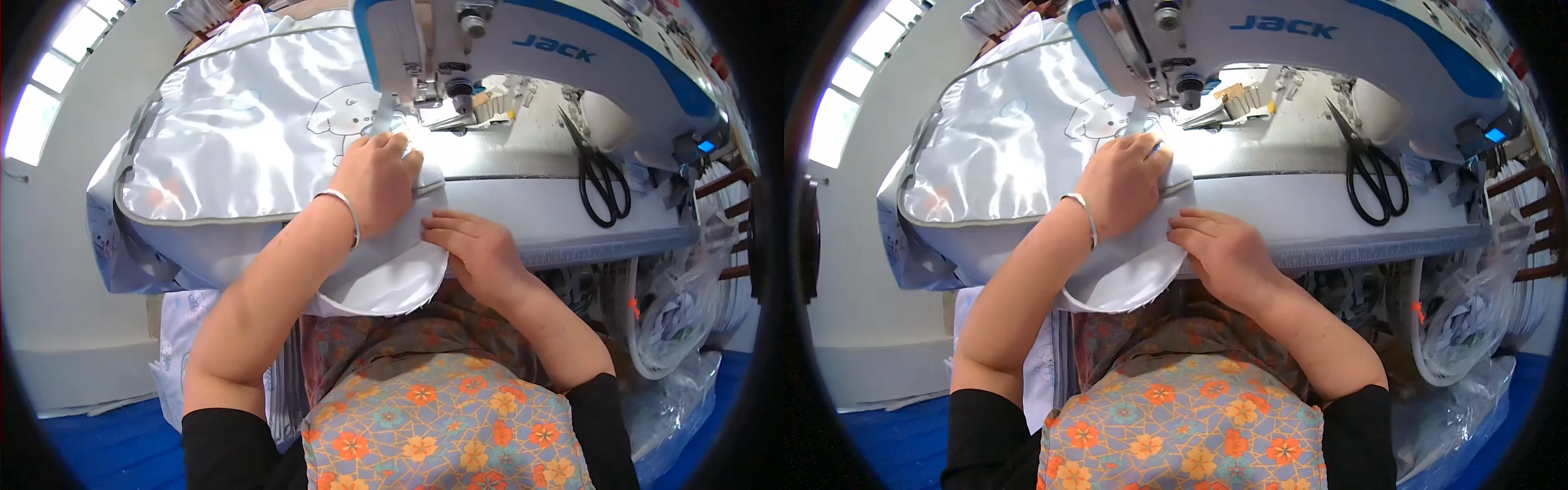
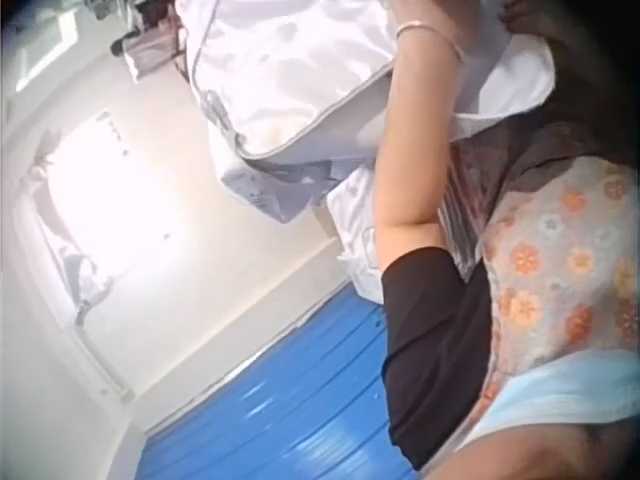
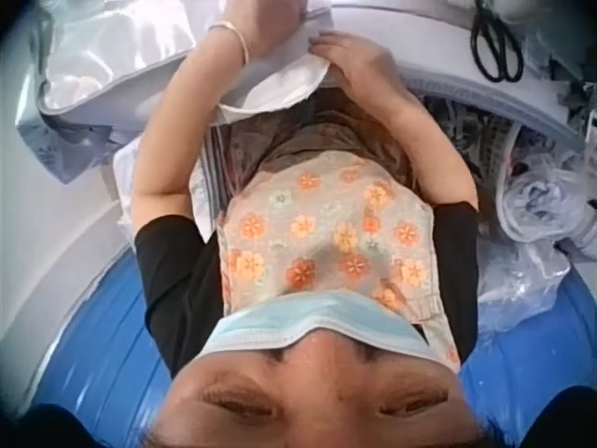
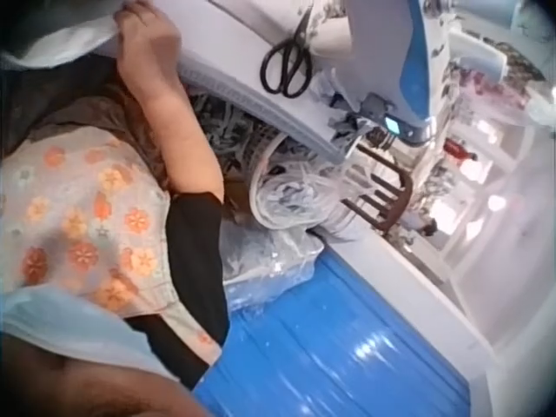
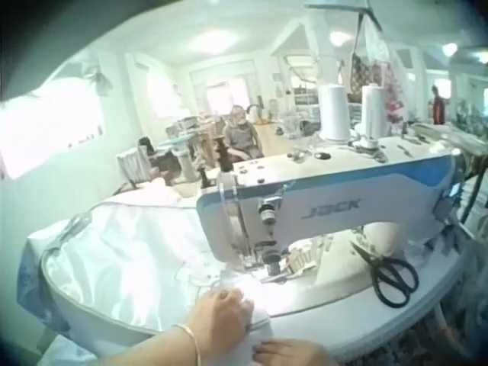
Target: Sewing together fabric and plastic components to assemble a product using an industrial sewing machine.
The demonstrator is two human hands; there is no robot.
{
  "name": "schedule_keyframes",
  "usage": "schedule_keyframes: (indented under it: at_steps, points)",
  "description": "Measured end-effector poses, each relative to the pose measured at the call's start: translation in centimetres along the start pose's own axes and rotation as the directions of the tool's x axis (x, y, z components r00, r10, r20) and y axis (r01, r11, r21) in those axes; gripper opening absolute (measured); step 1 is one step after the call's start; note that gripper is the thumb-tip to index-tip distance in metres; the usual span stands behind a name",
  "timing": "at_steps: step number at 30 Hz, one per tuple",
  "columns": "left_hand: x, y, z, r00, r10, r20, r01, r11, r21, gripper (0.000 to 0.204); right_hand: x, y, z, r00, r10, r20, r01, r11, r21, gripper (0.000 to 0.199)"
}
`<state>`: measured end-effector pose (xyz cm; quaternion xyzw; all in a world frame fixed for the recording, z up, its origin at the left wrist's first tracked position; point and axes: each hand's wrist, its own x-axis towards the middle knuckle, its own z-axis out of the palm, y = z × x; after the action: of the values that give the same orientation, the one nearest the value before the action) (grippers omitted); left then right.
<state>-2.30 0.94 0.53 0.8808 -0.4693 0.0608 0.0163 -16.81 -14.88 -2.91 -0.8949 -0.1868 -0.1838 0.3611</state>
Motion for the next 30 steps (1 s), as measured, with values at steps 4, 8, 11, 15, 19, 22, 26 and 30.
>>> schedule_keyframes:
  at_steps: [4,8,11,15,19,22,26,30]
  points:
    - [-0.8,-0.6,0.4,0.988,-0.005,-0.151,-0.030,0.973,-0.228,0.034,2.4,0.3,-2.8,0.944,0.259,0.205,-0.306,0.919,0.248,0.035]
    - [-1.8,-1.6,1.1,0.947,-0.273,-0.170,0.049,0.645,-0.763,0.050,6.7,1.1,-3.5,0.998,0.064,0.008,-0.065,0.992,0.107,0.031]
    - [-1.9,-2.4,1.4,0.940,-0.340,0.021,0.113,0.252,-0.961,0.065,9.5,1.1,-0.9,0.994,0.025,0.109,-0.028,0.999,0.029,0.033]
    - [-1.6,-2.8,1.5,0.964,-0.268,0.006,0.048,0.152,-0.987,0.069,10.5,1.7,0.9,0.979,-0.096,0.180,0.133,0.970,-0.206,0.033]
    - [-1.1,-2.7,1.6,0.981,-0.192,-0.036,0.033,0.339,-0.940,0.062,10.0,2.4,0.8,0.953,0.264,0.147,-0.273,0.961,0.046,0.021]
    - [-0.8,-2.5,1.8,0.977,-0.211,-0.012,0.044,0.257,-0.965,0.061,10.0,2.1,0.2,0.843,0.505,0.188,-0.539,0.793,0.285,0.020]
    - [-0.5,-2.6,1.9,0.972,-0.231,-0.049,0.046,0.388,-0.920,0.063,10.0,1.0,0.7,0.943,0.250,0.219,-0.277,0.956,0.100,0.022]
    - [-0.6,-2.7,2.2,0.976,-0.200,-0.086,-0.040,0.224,-0.974,0.062,10.1,1.8,1.5,0.935,0.304,0.183,-0.304,0.952,-0.032,0.024]
